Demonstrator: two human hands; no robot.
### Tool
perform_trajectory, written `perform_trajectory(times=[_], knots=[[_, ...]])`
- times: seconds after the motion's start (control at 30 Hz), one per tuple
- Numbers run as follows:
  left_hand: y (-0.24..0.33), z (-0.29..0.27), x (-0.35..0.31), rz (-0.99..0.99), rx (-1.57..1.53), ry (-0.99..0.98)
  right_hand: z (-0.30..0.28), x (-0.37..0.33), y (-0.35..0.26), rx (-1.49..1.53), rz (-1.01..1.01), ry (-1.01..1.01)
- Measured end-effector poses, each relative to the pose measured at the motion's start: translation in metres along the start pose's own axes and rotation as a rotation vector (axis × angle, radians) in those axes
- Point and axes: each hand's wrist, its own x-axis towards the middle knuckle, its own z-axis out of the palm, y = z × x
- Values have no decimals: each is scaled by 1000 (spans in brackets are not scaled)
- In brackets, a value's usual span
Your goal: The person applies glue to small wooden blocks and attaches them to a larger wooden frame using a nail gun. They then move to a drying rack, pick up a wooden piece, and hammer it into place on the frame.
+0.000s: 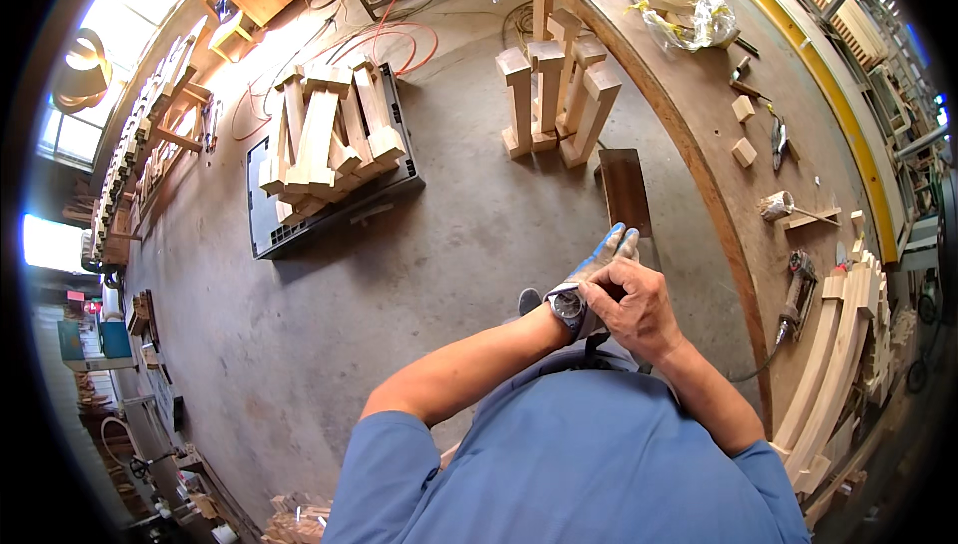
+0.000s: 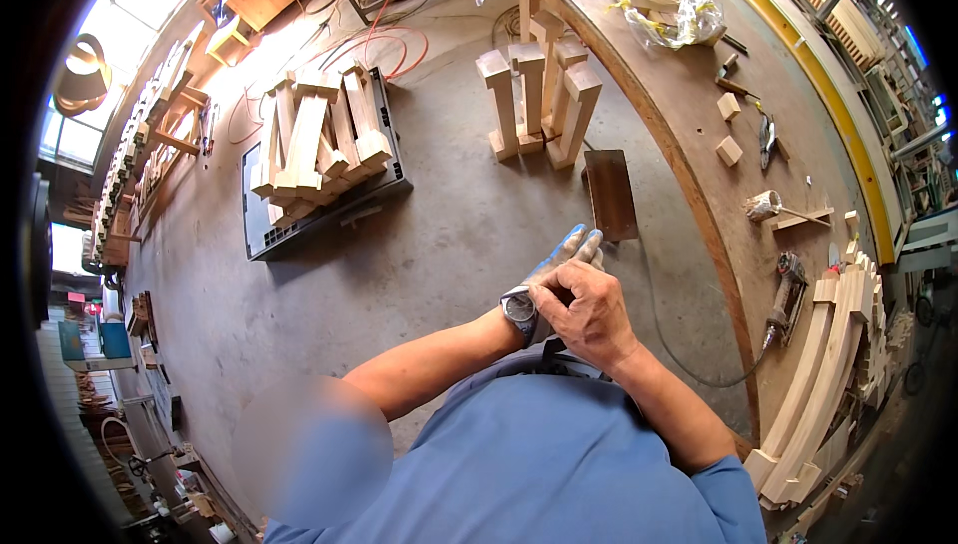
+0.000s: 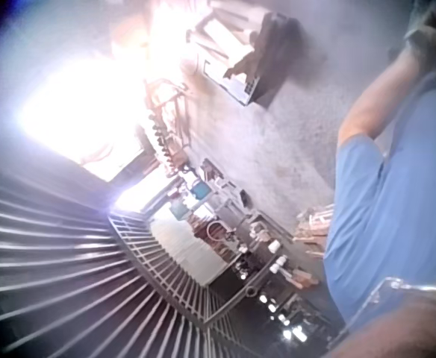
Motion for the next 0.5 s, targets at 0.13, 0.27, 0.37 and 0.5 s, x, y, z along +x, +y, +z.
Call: perform_trajectory(times=[0.13, 0.27, 0.37, 0.5], knots=[[-34, 12, -8, 38, -179, 22, 26, 27, -11, -27, -99, -38], [-44, 77, -2, -45, -514, 175, 55, 44, 2, -141, -287, -173], [-60, 74, -5, -284, -882, 58, 55, 52, 10, -143, -306, -244], [-88, 56, 16, -861, -1413, -142, 36, 71, 25, -265, -125, -324]])
